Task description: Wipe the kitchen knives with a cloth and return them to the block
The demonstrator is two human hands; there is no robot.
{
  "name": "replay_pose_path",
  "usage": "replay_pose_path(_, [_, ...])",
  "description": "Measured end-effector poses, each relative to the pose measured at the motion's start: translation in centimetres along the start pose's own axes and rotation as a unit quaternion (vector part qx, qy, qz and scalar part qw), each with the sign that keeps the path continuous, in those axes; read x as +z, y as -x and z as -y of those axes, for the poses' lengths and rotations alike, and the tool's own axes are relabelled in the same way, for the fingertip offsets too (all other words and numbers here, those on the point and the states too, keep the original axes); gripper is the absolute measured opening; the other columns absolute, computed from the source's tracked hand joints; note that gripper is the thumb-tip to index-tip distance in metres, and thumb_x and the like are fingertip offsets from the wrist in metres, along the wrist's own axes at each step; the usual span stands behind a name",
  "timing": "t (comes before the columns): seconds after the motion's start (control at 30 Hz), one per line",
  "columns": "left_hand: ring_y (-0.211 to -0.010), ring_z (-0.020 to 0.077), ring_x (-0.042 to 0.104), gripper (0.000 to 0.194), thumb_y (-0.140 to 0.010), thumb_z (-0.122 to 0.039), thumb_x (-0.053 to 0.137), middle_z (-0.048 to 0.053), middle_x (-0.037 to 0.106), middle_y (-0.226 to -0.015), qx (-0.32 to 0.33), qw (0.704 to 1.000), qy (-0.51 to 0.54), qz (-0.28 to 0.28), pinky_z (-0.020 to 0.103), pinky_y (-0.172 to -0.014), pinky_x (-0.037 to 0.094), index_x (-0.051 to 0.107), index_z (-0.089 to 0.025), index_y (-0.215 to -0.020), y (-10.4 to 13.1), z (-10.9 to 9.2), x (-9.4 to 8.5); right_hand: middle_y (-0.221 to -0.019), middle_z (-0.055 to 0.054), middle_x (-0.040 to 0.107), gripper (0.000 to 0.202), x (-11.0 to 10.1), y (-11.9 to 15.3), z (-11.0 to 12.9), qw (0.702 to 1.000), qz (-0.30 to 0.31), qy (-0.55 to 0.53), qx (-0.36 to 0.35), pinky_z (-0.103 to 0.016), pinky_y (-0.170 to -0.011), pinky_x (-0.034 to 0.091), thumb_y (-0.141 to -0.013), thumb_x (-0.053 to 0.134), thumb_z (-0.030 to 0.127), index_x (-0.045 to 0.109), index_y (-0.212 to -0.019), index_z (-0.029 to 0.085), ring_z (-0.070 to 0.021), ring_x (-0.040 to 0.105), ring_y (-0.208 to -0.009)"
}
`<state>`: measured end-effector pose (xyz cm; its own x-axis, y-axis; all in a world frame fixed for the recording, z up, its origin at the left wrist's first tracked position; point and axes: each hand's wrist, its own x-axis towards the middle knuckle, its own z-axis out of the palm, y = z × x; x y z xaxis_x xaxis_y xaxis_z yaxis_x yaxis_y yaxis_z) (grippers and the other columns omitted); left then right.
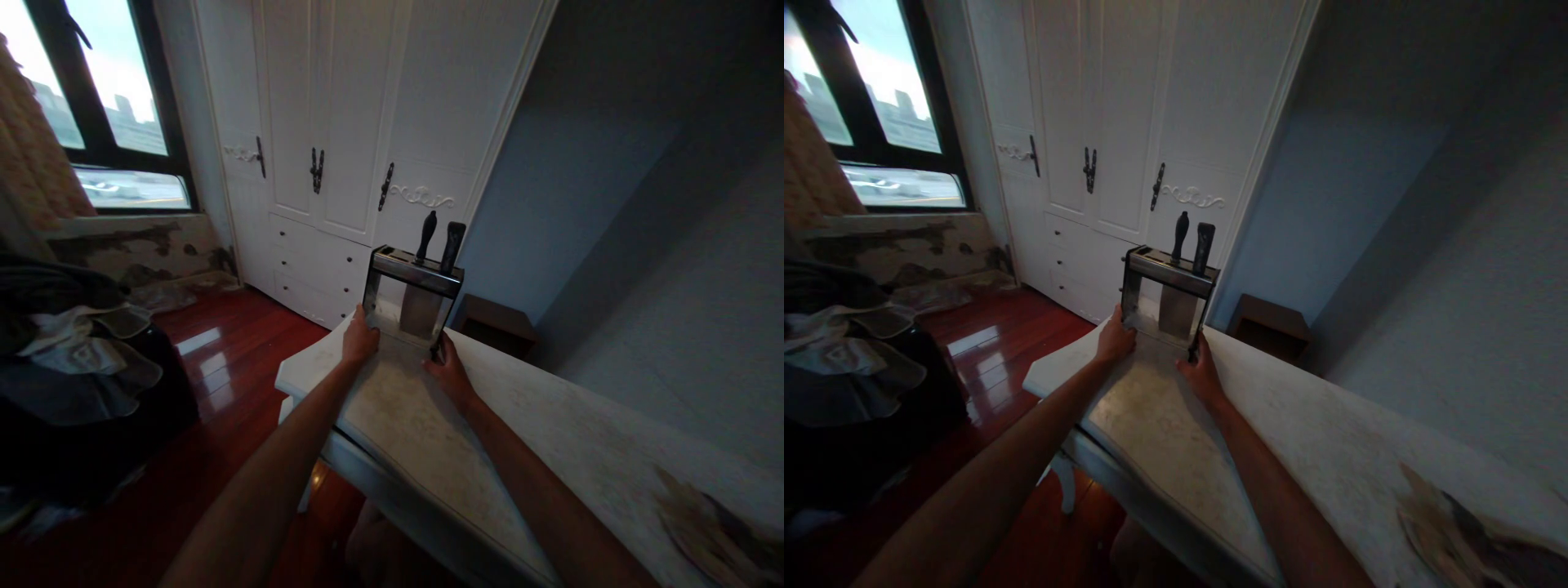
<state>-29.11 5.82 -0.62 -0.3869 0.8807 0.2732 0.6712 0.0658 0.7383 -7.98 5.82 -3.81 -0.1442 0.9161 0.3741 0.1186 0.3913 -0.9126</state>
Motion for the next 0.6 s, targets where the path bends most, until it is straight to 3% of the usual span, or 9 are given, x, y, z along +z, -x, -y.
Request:
replay_pose_path(0.2, [-0.115, 0.025, 0.057, 0.069, -0.075, -0.016, 0.052, 0.012, 0.061, -0.125, 0.006, 1.0, -0.009, -0.027, 0.032, -0.093, 0.043, 0.036, -0.017, -0.142, 0.3, -0.1, -0.1, -0.149, -0.011, 0.036, 0.083, -0.6, 0.6, 0.7, 0.998, 0.026, -0.043, 0.024, -0.043, -0.112, 0.032, -0.062, 0.067, 0.029, 0.038, -0.139, 0.021, -0.0254, 0.036, -0.137])
replay_pose_path(0.37, [-0.109, 0.0231, 0.06, 0.057, -0.076, -0.015, 0.052, 0.012, 0.063, -0.123, 0.003, 0.999, 0.007, -0.045, 0.031, -0.092, 0.044, 0.047, -0.017, -0.133, 0.5, -0.1, -0.2, -0.146, -0.013, 0.04, 0.079, -1.6, 1.8, 0.6, 0.998, 0.018, -0.03, 0.061, -0.045, -0.113, 0.031, -0.061, 0.068, 0.03, 0.041, -0.134, 0.02, -0.0268, 0.039, -0.136])
replay_pose_path(0.6, [-0.114, 0.0239, 0.057, 0.045, -0.08, -0.018, 0.05, 0.016, 0.059, -0.123, -0.05, 0.99, 0.031, -0.129, 0.034, -0.096, 0.044, 0.052, -0.011, -0.124, 0.9, 0.2, -0.6, -0.135, -0.016, 0.05, 0.074, -5.7, 4.8, 1.3, 0.994, 0.04, -0.03, 0.097, -0.05, -0.102, 0.044, -0.064, 0.071, 0.034, 0.043, -0.131, 0.022, -0.0286, 0.055, -0.121])
